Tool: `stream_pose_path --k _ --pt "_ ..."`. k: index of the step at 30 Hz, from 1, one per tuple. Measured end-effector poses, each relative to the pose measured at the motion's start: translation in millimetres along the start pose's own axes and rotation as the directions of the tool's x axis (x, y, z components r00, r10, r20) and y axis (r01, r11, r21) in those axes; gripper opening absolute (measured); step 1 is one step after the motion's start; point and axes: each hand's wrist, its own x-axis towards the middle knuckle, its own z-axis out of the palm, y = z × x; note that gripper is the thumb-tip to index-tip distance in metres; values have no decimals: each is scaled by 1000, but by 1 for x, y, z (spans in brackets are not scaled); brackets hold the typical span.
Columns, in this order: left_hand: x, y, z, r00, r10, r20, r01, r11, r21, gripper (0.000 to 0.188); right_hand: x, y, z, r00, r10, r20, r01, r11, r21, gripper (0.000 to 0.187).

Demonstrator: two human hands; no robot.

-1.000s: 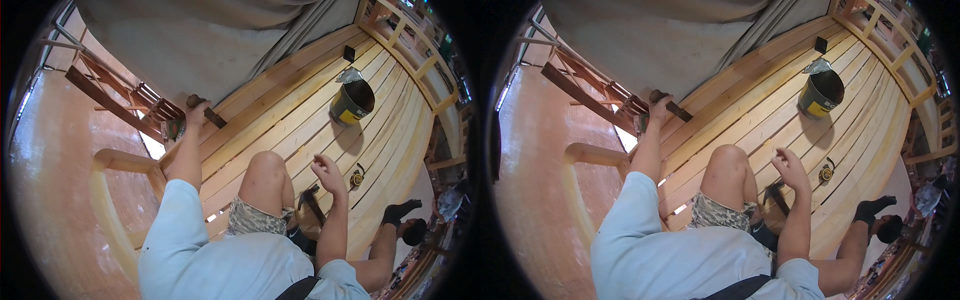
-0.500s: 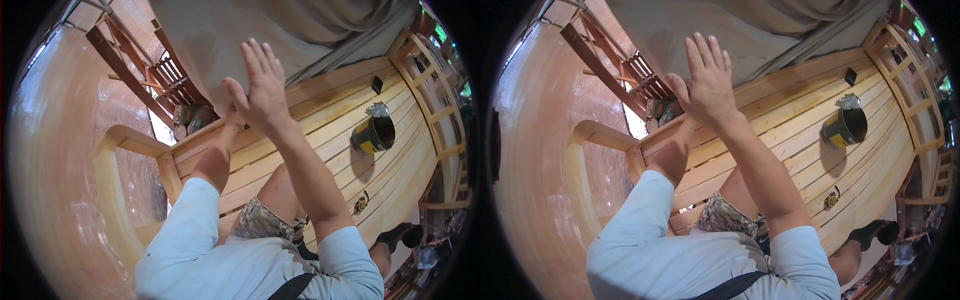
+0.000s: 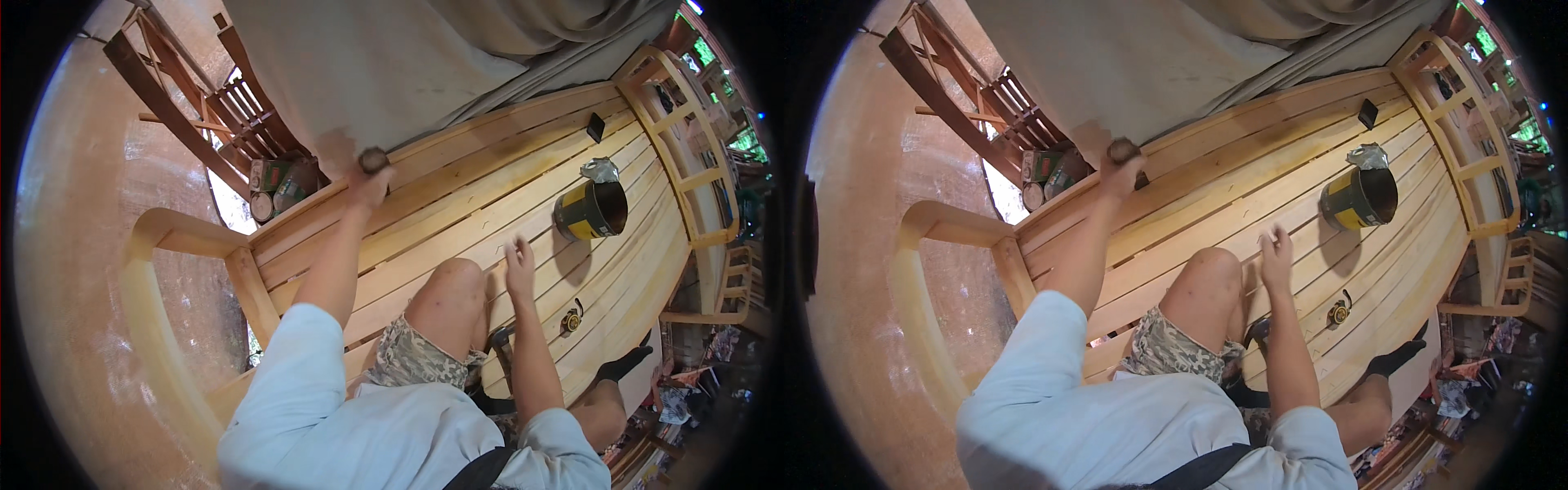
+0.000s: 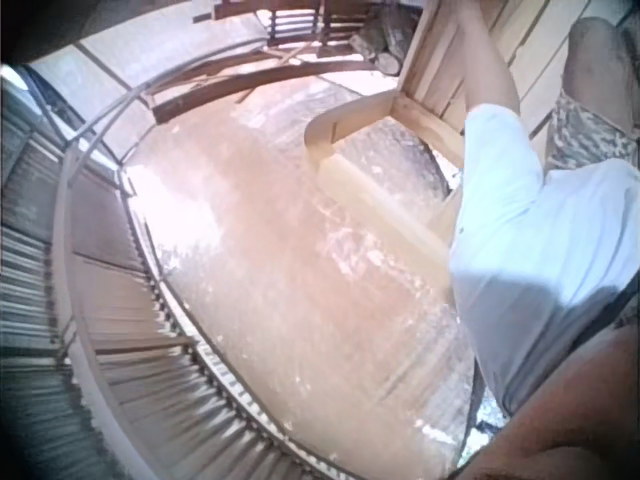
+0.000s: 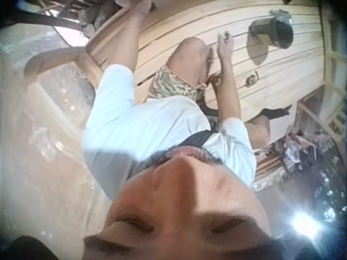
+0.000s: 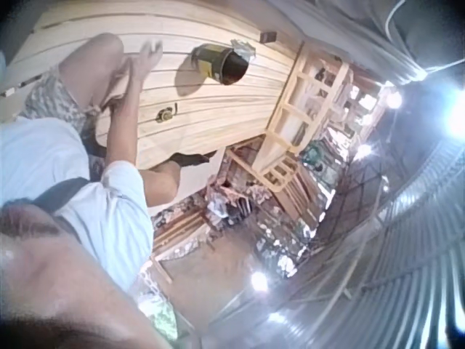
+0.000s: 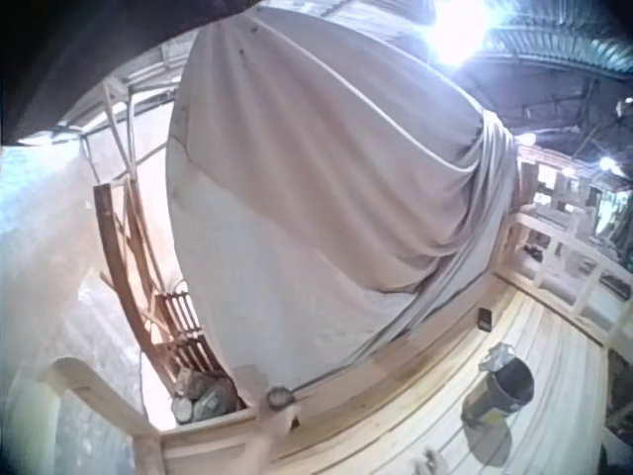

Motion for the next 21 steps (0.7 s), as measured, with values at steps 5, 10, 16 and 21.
stream_pose_path --k 5,10,16,21 --pt "-44 -36 1 990 85 111 -89 996 27 38 -59 75 -100 954 301 -11 -295 927 -231 43" --pt "-55 -136 -25 997 72 -22 -57 912 407 51 -109 76 -69 992 122 -11 -112 863 -493 51" --pt "-57 -126 -3 941 253 226 -333 566 754 52 -165 93 -63 997 29 71 31 699 -715 66" --pt "-60 -114 1 968 124 216 -248 568 785 58 -166 98 -57 997 31 67 31 650 -759 68"
